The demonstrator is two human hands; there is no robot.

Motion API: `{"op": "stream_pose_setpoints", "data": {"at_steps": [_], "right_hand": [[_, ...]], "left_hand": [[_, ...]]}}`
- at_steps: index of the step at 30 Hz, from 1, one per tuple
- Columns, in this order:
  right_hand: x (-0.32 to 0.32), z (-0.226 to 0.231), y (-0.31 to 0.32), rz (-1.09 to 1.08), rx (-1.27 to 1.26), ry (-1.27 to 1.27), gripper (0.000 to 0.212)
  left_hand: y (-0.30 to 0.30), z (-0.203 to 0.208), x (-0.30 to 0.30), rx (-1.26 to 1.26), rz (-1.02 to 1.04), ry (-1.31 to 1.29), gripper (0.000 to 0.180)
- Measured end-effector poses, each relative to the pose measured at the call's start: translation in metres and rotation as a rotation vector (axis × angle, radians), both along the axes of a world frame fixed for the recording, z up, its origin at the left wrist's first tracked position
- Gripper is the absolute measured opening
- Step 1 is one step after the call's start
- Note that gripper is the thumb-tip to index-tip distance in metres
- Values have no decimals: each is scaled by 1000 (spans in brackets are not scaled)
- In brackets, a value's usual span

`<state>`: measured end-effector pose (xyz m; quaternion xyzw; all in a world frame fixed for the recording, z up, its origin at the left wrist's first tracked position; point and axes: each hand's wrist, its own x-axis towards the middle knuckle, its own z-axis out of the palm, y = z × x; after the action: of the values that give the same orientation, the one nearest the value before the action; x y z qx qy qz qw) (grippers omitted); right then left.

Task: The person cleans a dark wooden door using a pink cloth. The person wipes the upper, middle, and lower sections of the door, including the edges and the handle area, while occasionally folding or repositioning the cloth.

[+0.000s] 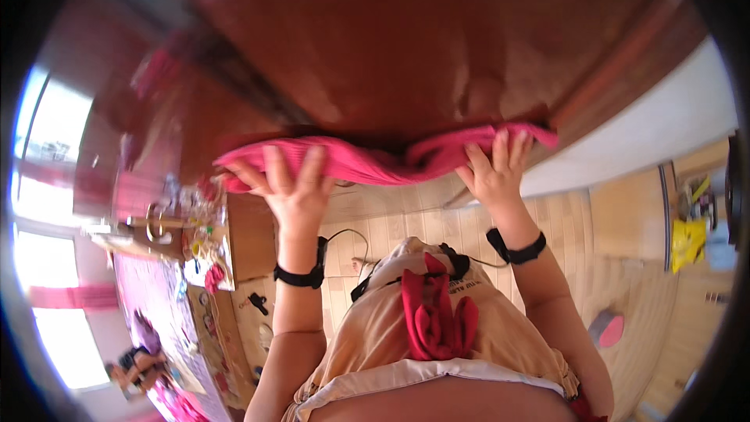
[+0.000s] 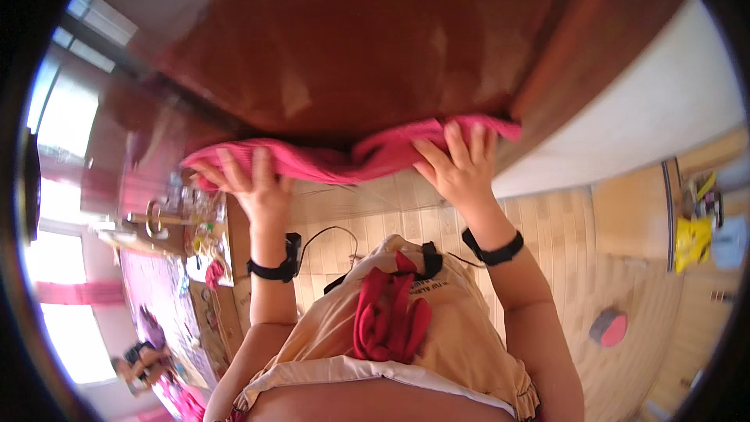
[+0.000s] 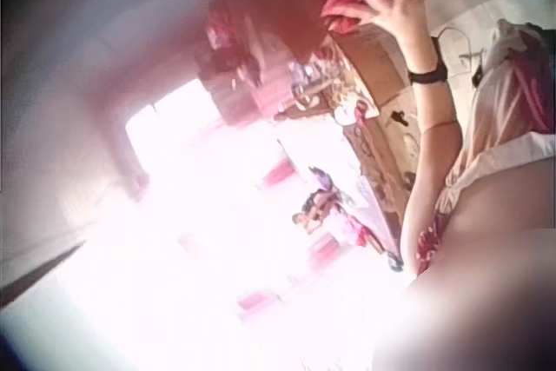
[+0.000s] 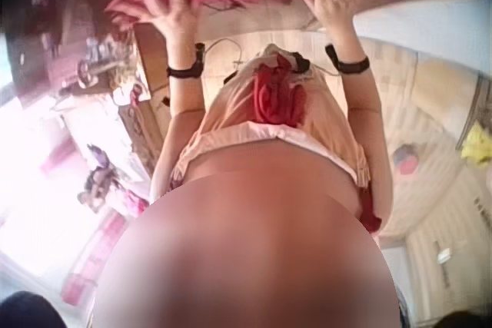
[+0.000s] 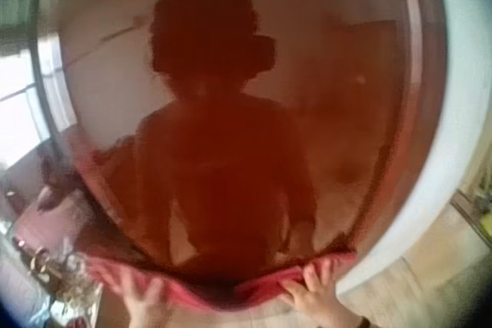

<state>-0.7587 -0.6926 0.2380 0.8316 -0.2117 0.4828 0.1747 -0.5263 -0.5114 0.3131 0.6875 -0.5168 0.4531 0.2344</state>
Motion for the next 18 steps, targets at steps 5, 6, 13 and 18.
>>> {"op": "stream_pose_setpoints", "data": {"at_steps": [5, 6, 13, 18], "right_hand": [[-8, -29, 0, -80, -43, 93, 78], [-8, -14, 3, -77, -49, 87, 77], [47, 94, 48, 65, -67, -6, 67], [110, 127, 87, 131, -113, -7, 68]], "left_hand": [[1, -45, 5, 167, -27, -218, 48], [-2, -35, 5, 135, -6, -268, 51], [37, 49, 31, -84, 169, -130, 43], [68, 72, 73, -225, 190, 78, 55]]}}
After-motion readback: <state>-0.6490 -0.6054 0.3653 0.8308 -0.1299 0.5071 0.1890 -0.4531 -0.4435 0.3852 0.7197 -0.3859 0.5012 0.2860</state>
